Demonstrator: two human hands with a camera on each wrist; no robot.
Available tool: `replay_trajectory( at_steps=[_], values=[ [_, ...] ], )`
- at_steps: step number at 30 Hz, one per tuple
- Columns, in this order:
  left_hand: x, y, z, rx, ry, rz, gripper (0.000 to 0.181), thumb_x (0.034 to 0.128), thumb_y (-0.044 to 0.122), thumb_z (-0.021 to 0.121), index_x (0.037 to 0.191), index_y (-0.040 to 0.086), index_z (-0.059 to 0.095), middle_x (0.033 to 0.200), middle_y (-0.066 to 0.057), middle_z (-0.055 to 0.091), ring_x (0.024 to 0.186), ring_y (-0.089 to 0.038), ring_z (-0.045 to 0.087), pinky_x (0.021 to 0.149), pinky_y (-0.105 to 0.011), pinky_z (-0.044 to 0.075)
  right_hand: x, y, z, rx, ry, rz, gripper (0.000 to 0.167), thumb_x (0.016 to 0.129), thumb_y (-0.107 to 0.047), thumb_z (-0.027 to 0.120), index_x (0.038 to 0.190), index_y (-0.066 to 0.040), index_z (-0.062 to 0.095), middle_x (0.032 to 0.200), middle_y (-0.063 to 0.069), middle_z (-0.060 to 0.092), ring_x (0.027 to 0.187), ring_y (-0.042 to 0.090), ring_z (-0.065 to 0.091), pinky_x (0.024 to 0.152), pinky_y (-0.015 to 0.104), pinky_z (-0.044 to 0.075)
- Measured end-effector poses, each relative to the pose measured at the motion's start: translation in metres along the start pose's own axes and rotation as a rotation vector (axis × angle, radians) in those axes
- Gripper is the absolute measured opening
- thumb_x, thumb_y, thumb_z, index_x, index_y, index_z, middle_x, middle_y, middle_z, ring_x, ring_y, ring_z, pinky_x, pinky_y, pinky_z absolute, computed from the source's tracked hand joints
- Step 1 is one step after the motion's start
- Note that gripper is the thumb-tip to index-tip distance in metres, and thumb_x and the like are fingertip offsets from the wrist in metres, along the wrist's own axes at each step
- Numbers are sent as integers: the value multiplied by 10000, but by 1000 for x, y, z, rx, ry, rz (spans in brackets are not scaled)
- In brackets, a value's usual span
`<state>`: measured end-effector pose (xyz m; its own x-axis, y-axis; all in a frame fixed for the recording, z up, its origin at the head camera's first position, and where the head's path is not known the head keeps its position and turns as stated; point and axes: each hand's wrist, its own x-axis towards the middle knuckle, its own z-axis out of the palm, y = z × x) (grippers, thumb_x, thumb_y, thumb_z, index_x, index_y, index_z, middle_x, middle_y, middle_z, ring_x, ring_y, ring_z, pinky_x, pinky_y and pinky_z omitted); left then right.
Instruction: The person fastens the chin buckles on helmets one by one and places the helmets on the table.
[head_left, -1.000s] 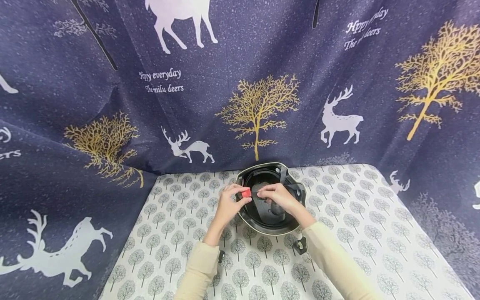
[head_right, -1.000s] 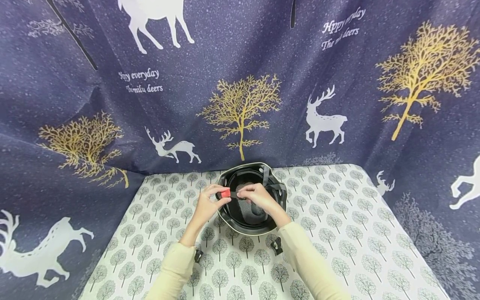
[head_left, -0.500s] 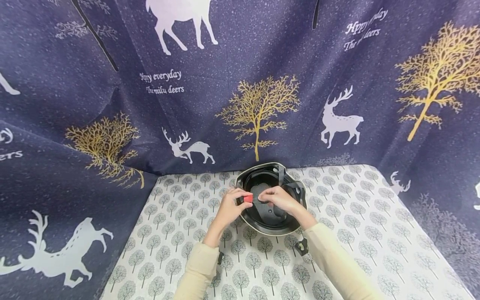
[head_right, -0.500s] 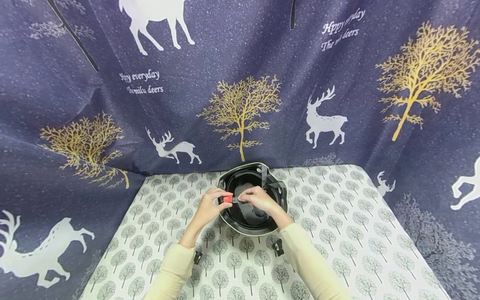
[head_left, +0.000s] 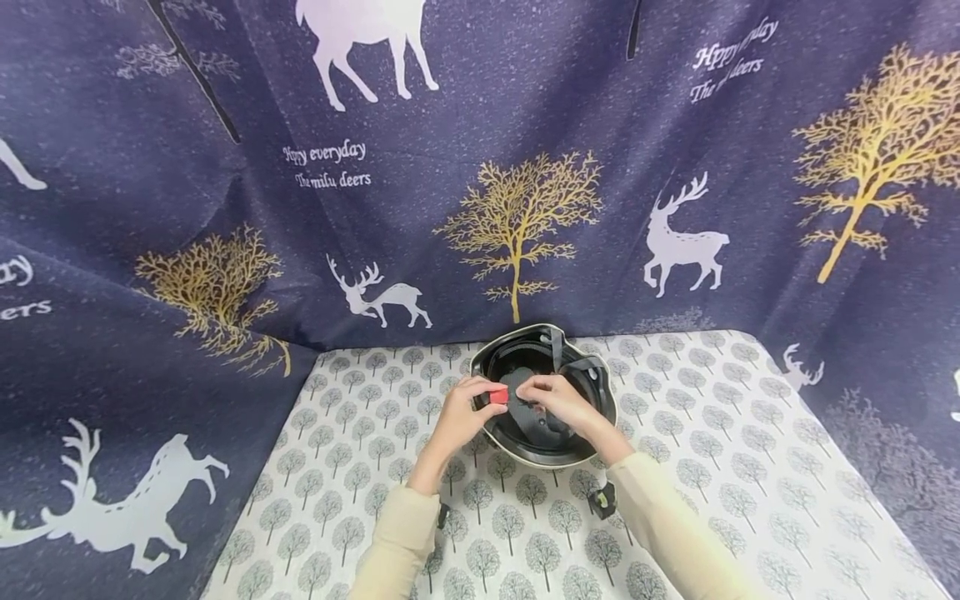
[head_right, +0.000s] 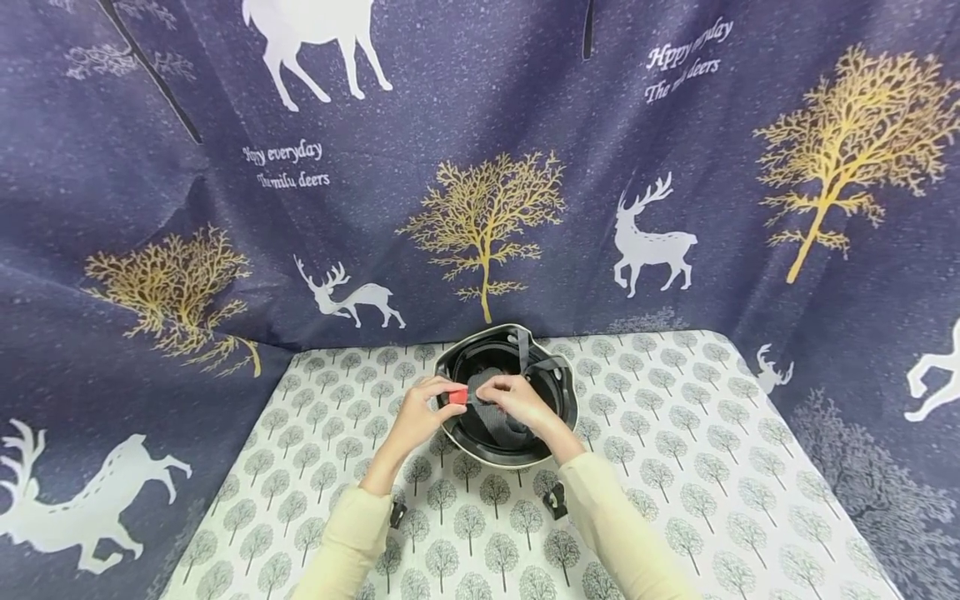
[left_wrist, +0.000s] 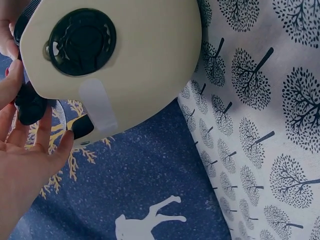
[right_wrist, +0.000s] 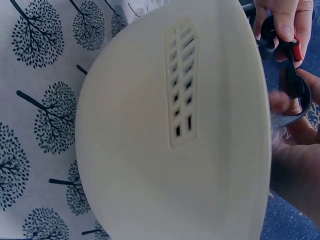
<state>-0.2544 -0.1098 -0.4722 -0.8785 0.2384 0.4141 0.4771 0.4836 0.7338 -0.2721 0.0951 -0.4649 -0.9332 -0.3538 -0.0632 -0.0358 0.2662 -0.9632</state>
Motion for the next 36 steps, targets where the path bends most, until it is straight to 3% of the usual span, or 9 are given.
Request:
replay_trajectory(
  at_steps=[3,7,10,18,25,31,36],
  values=[
    [0,-1,0,9,8,-3,282,760,118,815,1035,95,758,954,-35,731,972,-225,621,904,-382,500,-1,2,1,65,-32,1,295,969,-214,578,1086,44,662,937,87,720,737,82,663,786,387,586],
    [1,-1,-1,18,9,10,276,761,118,812,1030,89,758,952,-33,730,981,-223,622,909,-373,500,0,5,1,128,-59,4,296,979,-201,577,1110,56,643,798,18,727,654,81,677,723,330,590],
    [4,1,-4,17,-3,11,282,758,130,814,1032,92,758,969,-44,733,1000,-234,618,927,-391,495,0,5,0,125,-63,-1,296,978,-210,581,1109,46,648,753,-43,702,606,75,643,673,273,558],
    [4,0,-4,-13,-49,-39,275,757,117,818,1025,97,759,975,-58,738,991,-241,633,934,-409,493,3,6,-4,104,-85,29,247,960,-177,577,999,48,672,667,-54,651,565,77,563,579,210,486],
    [3,-5,-5,-9,-107,-63,264,781,127,804,1037,92,749,996,-84,738,987,-256,648,930,-401,500,4,8,-6,80,-106,27,286,941,-127,563,1030,137,630,633,-47,605,563,63,559,574,210,483],
    [4,-11,-15,-114,-40,-171,257,795,79,780,1044,51,724,958,-117,738,995,-274,674,997,-451,507,-1,13,-20,173,-18,44,186,951,-76,503,1007,75,596,632,-51,560,531,35,508,649,216,561],
    [6,-11,-15,-139,-60,-159,260,808,99,781,1061,67,730,922,-120,728,934,-204,652,923,-470,520,-1,14,-17,158,-43,-30,264,990,-157,536,1073,91,564,695,-45,636,578,69,611,631,252,560]
  ],
)
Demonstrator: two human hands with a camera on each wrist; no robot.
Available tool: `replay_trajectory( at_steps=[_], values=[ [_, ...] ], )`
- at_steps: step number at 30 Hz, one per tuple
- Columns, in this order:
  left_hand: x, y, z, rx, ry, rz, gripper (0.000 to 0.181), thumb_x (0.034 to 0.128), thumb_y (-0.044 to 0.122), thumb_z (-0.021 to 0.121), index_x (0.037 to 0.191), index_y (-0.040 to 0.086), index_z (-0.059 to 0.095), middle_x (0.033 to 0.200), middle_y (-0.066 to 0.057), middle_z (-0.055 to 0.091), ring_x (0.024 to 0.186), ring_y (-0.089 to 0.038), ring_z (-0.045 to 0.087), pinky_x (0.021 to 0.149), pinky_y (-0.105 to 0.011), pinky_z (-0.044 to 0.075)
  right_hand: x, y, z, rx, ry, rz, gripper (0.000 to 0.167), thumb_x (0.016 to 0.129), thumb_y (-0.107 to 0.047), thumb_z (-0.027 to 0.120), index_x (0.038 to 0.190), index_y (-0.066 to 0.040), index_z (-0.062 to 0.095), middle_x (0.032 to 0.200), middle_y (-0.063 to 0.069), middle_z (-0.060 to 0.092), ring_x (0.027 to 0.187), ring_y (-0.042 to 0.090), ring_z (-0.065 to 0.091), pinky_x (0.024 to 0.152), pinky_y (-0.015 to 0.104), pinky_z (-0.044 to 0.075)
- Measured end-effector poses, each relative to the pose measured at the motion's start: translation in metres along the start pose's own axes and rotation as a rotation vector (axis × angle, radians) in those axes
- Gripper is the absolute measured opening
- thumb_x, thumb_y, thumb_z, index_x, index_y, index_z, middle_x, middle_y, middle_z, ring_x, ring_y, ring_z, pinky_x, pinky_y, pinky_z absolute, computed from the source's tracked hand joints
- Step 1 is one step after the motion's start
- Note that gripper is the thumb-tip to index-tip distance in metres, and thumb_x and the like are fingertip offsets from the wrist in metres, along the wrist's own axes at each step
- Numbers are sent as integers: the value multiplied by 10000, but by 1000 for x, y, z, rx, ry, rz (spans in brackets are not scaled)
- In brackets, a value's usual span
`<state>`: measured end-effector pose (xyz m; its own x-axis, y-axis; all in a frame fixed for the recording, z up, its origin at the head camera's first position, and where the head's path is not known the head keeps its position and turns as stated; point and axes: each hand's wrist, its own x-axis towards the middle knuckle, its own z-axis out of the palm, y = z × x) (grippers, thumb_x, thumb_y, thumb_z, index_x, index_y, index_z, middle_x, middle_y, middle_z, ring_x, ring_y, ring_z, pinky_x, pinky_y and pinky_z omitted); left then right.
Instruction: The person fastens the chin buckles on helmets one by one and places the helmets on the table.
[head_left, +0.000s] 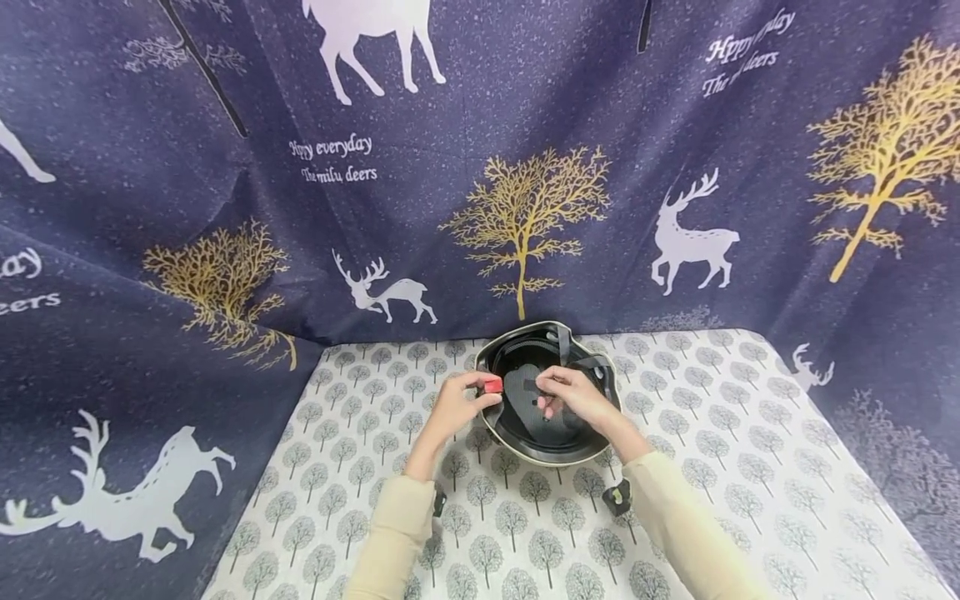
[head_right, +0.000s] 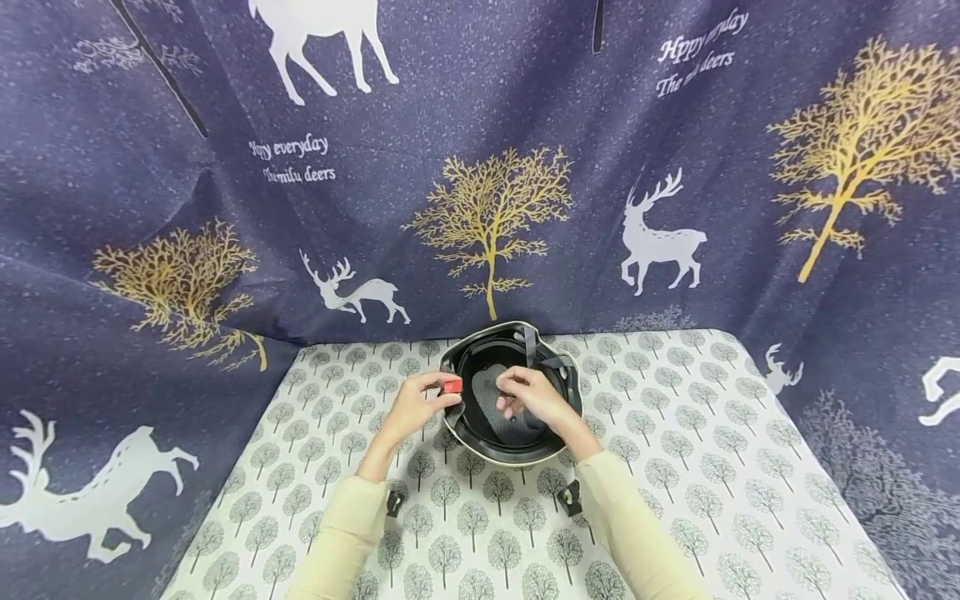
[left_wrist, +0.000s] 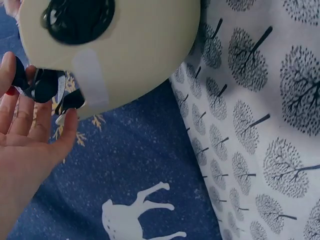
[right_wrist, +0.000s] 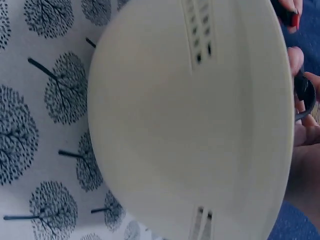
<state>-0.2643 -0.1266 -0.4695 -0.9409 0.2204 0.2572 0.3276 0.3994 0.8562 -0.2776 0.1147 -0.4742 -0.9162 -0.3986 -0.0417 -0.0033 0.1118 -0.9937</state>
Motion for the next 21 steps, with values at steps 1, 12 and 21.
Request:
replay_trajectory(
  at_steps=[1,12,21],
  values=[
    [0,0,1,3,-8,2,256,809,92,779,1059,67,731,911,-121,722,909,-182,640,892,-448,525,0,1,2,-18,-11,-21,300,991,-173,549,1111,101,558,726,-38,636,591,78,617,636,275,565],
    [0,7,9,20,-20,21,276,827,105,762,1093,51,714,957,-121,728,900,-179,639,842,-315,525,0,1,15,-109,41,-73,374,1017,-247,520,1285,0,602,1130,253,597,760,179,601,684,253,513],
    [1,10,14,-1,-2,-30,276,816,134,779,1082,88,723,973,-107,734,851,-125,614,778,-274,520,0,2,17,-130,31,-139,396,1004,-177,541,1363,-13,522,1282,275,565,803,122,612,742,268,515]
  ],
)
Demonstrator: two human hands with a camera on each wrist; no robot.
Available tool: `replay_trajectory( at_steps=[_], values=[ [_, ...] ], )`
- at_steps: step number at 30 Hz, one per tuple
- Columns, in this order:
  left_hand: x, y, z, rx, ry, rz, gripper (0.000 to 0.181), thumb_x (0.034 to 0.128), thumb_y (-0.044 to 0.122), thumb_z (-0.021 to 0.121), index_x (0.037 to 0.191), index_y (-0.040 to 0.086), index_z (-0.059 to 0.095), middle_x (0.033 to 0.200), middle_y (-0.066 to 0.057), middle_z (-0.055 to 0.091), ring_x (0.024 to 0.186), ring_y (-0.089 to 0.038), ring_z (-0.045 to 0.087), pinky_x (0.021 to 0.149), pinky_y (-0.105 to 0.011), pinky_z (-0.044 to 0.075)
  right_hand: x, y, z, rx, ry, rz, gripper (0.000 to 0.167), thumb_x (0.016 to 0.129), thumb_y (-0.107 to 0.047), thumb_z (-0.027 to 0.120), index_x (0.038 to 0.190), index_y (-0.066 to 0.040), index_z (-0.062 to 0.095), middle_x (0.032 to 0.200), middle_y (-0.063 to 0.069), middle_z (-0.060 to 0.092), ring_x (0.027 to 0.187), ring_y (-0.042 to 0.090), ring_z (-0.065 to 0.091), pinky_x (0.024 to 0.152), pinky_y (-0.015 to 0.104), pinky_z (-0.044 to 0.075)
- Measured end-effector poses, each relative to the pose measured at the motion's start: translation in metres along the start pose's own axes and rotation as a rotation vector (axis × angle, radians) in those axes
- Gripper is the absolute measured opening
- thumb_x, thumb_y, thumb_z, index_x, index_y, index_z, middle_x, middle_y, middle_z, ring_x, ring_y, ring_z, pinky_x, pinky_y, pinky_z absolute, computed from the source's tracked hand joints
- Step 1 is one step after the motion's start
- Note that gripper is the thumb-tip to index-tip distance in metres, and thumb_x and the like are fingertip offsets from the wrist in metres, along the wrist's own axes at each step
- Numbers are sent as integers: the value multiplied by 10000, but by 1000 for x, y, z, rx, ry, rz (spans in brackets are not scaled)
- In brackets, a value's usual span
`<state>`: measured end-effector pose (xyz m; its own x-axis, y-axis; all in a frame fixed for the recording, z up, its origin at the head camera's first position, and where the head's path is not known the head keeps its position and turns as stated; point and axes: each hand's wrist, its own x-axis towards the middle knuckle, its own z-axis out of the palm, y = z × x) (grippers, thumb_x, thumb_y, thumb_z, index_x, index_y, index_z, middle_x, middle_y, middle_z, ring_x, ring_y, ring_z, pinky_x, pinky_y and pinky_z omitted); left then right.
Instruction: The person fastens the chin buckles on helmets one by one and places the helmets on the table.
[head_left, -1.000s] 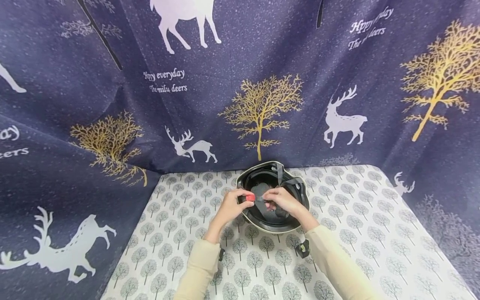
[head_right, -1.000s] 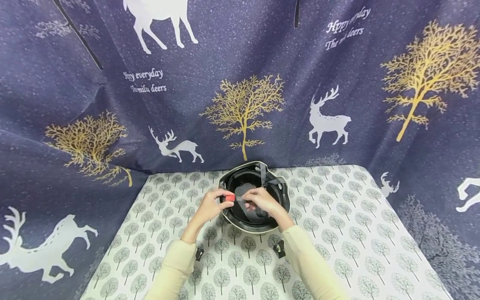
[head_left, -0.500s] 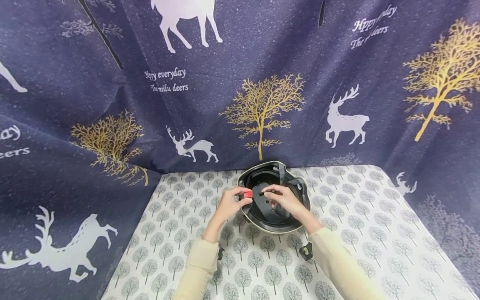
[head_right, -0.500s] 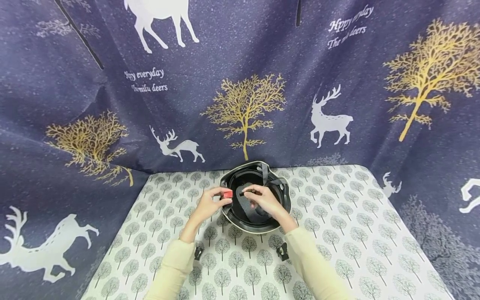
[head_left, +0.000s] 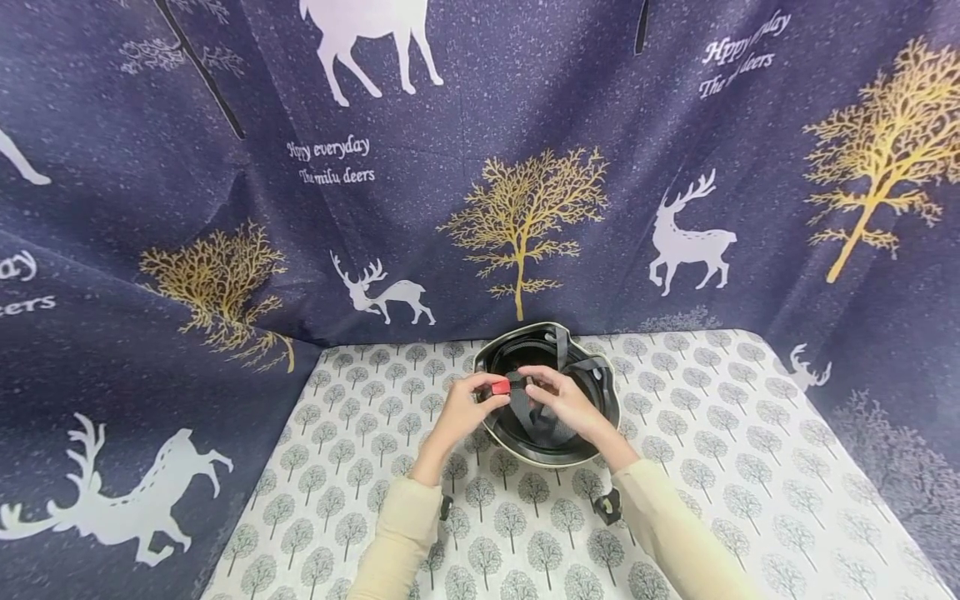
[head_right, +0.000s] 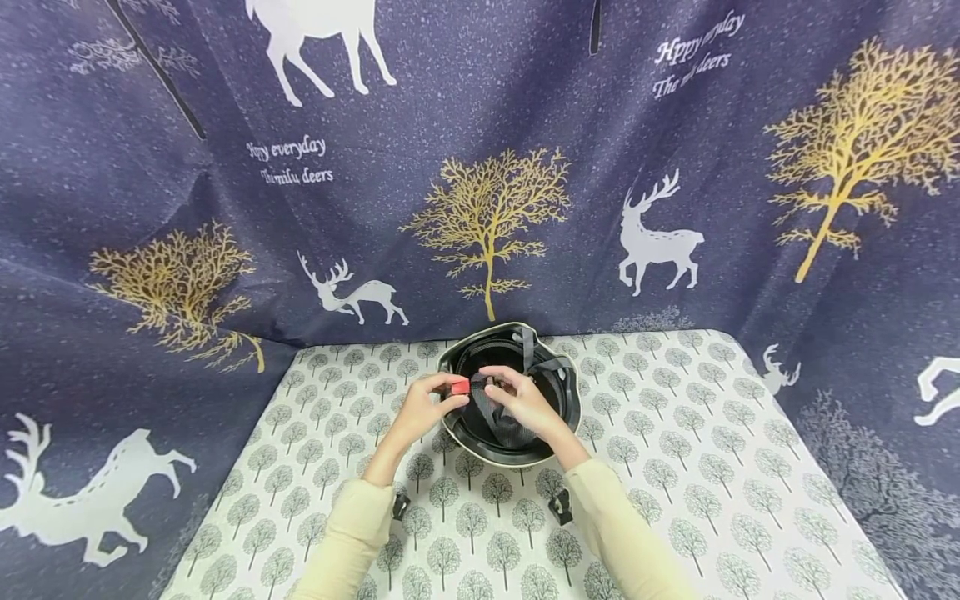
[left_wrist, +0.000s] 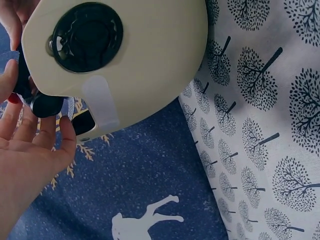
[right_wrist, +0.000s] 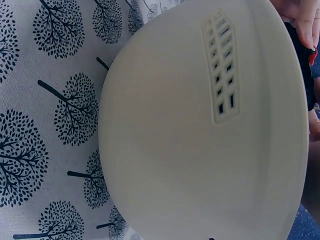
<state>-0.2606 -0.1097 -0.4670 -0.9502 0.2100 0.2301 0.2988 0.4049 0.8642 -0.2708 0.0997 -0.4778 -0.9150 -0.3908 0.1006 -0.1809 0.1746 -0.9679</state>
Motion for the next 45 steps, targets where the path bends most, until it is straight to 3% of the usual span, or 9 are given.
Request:
replay_trajectory(
  at_steps=[3,6,15,22,27,31,36,42,45],
  values=[
    [-1,0,0,-2,5,-8,268,818,156,781,1072,91,725,947,-102,734,847,-130,617,777,-279,516,0,2,-1,-8,-5,-21,399,990,-152,562,1357,0,522,1332,262,554,891,223,658,781,276,539],
    [-1,0,0,-7,6,-9,260,821,157,778,1065,82,725,924,-106,729,833,-125,613,764,-266,511,0,2,-1,-17,-10,-42,385,978,-138,580,1330,14,541,1269,288,584,964,310,664,792,317,560],
    [-1,0,0,-2,7,6,257,816,105,775,1064,61,723,936,-119,734,829,-126,618,767,-284,528,-1,2,-2,-14,-4,-44,372,961,-128,607,1299,22,567,1195,270,621,904,143,657,767,323,570],
    [-3,1,1,8,0,40,245,827,100,763,1062,46,718,950,-138,722,807,-112,589,728,-237,504,-3,-5,-1,-50,-21,-57,356,955,-110,612,1281,29,581,1254,260,612,985,280,672,771,299,568],
    [-4,1,4,25,3,70,247,821,106,770,1057,51,722,975,-154,723,832,-162,617,742,-270,521,0,1,2,-127,-25,-124,333,931,-106,644,1239,19,624,1226,243,648,958,126,679,766,206,543],
    [-4,2,7,37,23,94,245,810,105,781,1042,50,727,974,-156,727,849,-195,636,751,-270,524,-1,-2,4,-137,10,-122,342,909,-80,662,1236,16,638,1220,239,658,901,47,668,728,184,538],
    [-2,3,11,51,48,123,262,783,119,807,1020,32,735,960,-152,724,869,-205,633,777,-249,503,-3,-8,8,-211,42,-123,402,902,-119,683,1275,15,623,1239,233,654,940,188,717,734,205,565],
    [3,2,14,44,7,129,276,790,140,801,1040,44,737,993,-133,722,912,-214,637,805,-249,512,-6,-14,3,-343,70,-136,585,883,-143,709,1411,-10,494,1329,254,580,1089,366,671,842,400,591],
    [5,0,15,63,1,138,274,792,146,796,1045,57,738,996,-113,722,924,-221,631,818,-260,507,-6,-13,-1,-319,50,-101,621,887,-169,708,1438,-21,461,1359,265,554,1152,397,631,905,460,565]
  ],
)
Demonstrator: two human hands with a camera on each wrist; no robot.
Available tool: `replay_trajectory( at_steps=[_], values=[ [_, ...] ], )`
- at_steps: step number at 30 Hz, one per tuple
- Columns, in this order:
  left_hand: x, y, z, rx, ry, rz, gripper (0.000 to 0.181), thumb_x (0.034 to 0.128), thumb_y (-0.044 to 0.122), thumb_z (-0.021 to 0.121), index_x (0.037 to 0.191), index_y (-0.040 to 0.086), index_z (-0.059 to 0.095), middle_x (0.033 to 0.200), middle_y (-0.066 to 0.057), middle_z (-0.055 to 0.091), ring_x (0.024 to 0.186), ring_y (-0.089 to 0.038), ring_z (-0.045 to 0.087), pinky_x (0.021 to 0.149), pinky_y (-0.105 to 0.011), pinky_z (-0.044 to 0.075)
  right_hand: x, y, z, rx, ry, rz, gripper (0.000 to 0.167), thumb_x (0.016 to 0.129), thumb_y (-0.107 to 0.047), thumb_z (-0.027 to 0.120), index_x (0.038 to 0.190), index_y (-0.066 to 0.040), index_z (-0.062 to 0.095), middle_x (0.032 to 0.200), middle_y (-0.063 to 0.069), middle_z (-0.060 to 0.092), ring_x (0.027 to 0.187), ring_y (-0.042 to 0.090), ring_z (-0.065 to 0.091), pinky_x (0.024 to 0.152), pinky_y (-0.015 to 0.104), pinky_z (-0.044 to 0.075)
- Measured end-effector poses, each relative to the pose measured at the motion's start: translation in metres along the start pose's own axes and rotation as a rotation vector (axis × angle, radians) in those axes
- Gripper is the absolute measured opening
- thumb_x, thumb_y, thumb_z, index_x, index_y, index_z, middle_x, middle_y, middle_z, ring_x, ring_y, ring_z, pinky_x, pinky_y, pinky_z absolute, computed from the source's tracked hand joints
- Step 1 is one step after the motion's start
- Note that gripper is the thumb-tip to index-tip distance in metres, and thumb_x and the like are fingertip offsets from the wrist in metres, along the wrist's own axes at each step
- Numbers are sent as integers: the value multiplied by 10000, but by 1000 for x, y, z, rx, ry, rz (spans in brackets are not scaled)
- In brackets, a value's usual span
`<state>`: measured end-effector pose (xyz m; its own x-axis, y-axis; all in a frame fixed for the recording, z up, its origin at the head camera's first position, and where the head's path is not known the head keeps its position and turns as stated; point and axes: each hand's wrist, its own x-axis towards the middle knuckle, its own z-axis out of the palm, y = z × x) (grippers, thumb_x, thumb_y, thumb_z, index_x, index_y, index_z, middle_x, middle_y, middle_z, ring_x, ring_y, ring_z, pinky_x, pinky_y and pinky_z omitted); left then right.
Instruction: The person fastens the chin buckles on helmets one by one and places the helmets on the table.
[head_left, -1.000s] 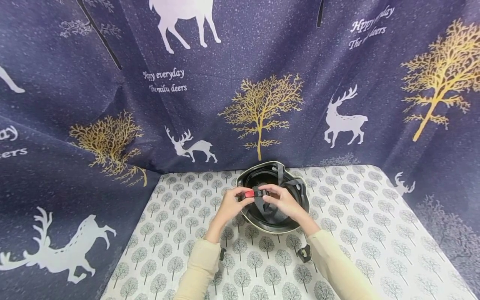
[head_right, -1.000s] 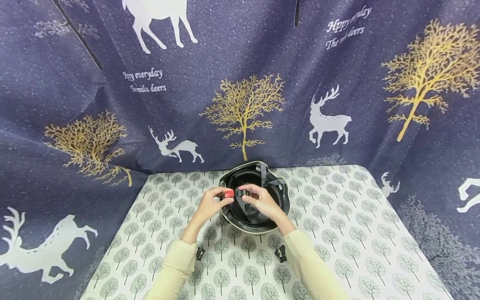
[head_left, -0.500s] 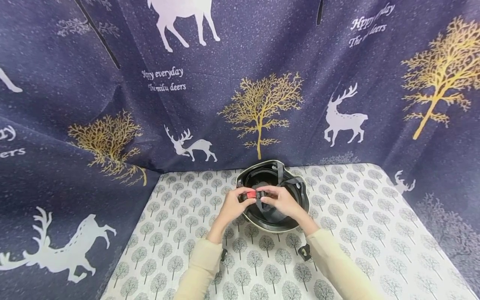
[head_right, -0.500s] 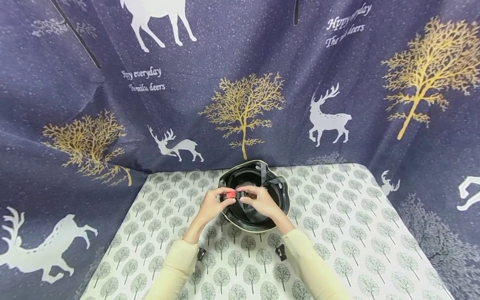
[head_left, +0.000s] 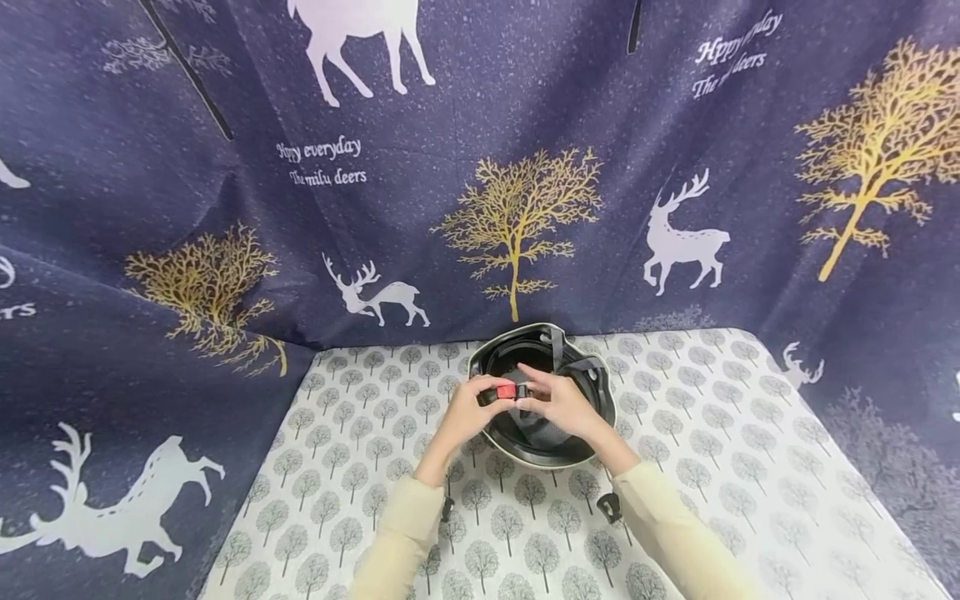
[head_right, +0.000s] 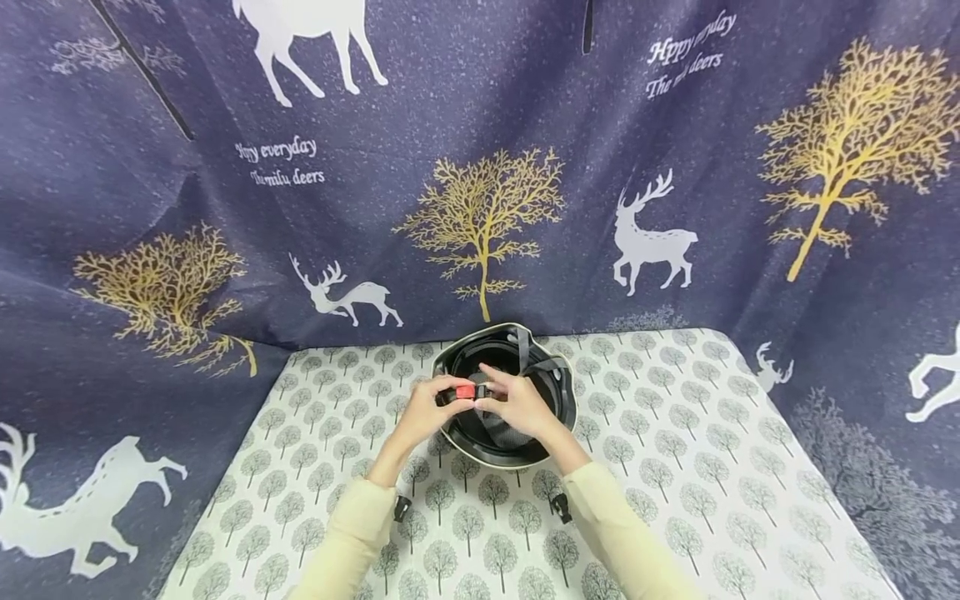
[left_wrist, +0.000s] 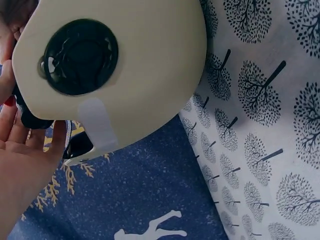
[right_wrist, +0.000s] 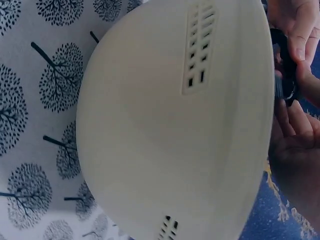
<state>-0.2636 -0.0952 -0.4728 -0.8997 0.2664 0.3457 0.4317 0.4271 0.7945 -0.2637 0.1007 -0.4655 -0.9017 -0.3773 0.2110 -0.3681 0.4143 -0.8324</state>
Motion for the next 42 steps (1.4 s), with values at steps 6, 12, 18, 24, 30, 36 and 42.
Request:
replay_trajectory(
  at_steps=[6,12,18,24,30,36,42],
  values=[
    [-4,-8,4,-20,9,3,391,801,157,791,1164,53,688,1048,-126,727,1013,-290,642,959,-376,495,-4,12,5,86,-20,33,545,914,-164,681,1398,8,498,1287,252,621,1157,400,623,927,451,556],
    [-9,-15,-1,-154,21,-13,452,810,129,789,1236,89,646,1113,-155,704,1088,-338,631,1068,-470,434,-9,16,9,72,9,6,488,910,-119,675,1357,23,538,1326,209,610,1088,353,654,898,423,563],
    [-16,-20,-10,-102,115,8,359,791,150,810,1134,118,707,1181,-145,661,1135,-311,586,1031,-509,450,-16,8,11,40,21,-10,472,896,-165,697,1335,-36,582,1324,197,615,932,320,673,784,366,566],
    [-19,-25,-11,-23,150,110,362,771,144,824,1106,71,708,1227,-177,559,1184,-351,501,1032,-572,412,-22,3,23,83,-57,-96,488,905,-183,694,1325,29,566,1270,221,637,1075,410,641,924,519,530],
    [-23,-29,-7,7,163,98,394,763,195,833,1115,67,709,1283,-216,467,1157,-361,439,967,-492,403,-24,8,26,51,-60,-107,505,889,-190,711,1316,41,568,1232,231,650,1073,412,643,944,528,519],
    [-29,-33,-3,15,121,6,486,753,260,843,1174,78,684,1422,-215,348,1215,-375,406,1005,-566,392,-22,20,-2,-121,139,-93,477,848,-180,745,1270,-3,611,1225,189,670,1089,358,655,965,500,520],
    [-36,-36,-2,-4,73,-107,545,761,287,837,1248,142,639,1510,-230,262,1356,-454,340,1064,-676,337,-22,32,-29,-198,391,-85,397,813,-105,768,1182,1,669,1142,207,689,1026,380,633,907,518,519]
  ],
)
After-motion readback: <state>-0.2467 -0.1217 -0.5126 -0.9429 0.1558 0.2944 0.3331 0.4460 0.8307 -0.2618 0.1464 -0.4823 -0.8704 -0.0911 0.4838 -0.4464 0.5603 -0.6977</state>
